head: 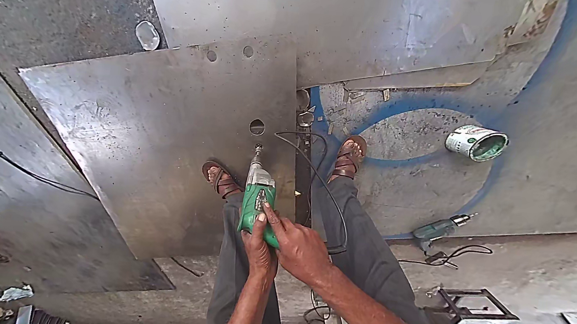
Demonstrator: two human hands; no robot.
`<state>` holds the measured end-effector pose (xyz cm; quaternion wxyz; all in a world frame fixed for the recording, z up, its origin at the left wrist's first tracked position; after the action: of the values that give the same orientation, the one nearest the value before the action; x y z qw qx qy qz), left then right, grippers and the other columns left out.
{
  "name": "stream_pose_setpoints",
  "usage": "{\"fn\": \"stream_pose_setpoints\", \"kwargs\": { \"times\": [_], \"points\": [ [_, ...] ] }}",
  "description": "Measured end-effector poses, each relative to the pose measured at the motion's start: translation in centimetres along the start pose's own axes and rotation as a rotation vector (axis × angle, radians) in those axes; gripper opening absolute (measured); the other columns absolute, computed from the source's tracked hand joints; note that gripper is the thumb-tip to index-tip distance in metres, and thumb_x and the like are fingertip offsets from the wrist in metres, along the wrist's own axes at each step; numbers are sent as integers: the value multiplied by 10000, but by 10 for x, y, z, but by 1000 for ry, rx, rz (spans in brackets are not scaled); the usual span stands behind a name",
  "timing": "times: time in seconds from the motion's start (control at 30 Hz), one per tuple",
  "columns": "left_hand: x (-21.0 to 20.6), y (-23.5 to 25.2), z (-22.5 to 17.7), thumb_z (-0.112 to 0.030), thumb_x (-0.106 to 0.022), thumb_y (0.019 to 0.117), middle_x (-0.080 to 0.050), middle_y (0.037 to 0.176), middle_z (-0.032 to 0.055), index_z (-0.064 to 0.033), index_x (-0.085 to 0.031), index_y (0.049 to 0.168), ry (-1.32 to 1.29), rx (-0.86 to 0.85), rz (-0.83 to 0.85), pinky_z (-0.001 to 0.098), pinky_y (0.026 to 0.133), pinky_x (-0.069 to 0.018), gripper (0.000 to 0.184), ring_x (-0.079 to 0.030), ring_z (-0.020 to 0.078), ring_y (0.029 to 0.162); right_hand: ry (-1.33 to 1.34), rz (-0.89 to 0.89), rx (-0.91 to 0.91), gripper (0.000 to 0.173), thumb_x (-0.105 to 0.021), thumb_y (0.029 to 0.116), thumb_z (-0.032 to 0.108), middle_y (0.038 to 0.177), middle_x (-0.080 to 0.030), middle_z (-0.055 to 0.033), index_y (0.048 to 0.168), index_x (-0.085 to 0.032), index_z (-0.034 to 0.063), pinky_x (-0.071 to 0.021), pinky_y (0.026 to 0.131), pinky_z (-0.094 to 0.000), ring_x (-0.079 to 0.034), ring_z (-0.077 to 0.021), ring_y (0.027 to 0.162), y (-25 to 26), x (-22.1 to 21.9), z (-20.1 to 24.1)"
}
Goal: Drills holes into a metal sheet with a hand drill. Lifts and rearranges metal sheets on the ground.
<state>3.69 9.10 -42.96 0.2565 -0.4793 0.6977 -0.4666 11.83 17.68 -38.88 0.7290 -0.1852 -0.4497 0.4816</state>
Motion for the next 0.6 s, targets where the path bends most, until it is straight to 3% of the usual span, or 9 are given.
{"fn": "stream_pose_setpoints", "kwargs": {
  "times": [0.6],
  "points": [
    [-12, 17, -7, -200, -712, 916, -660, 1198, 247, -10, -389, 1493, 78, -47, -2, 468, 898, -599, 689, -702, 310, 1026, 97, 71, -43, 895, -676, 853, 167, 1134, -716, -116, 1648, -273, 246, -583, 620, -480, -712, -301, 763, 19, -1, -11]
  ]
}}
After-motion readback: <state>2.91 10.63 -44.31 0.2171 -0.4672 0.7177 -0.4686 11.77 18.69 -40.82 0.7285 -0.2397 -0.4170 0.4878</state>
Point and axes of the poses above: each hand's wrist, its own y-axis towards the middle knuckle, its own x-axis out of the back of the hand, z = x × y, the point moved 9 cm from there along y, towards the middle knuckle
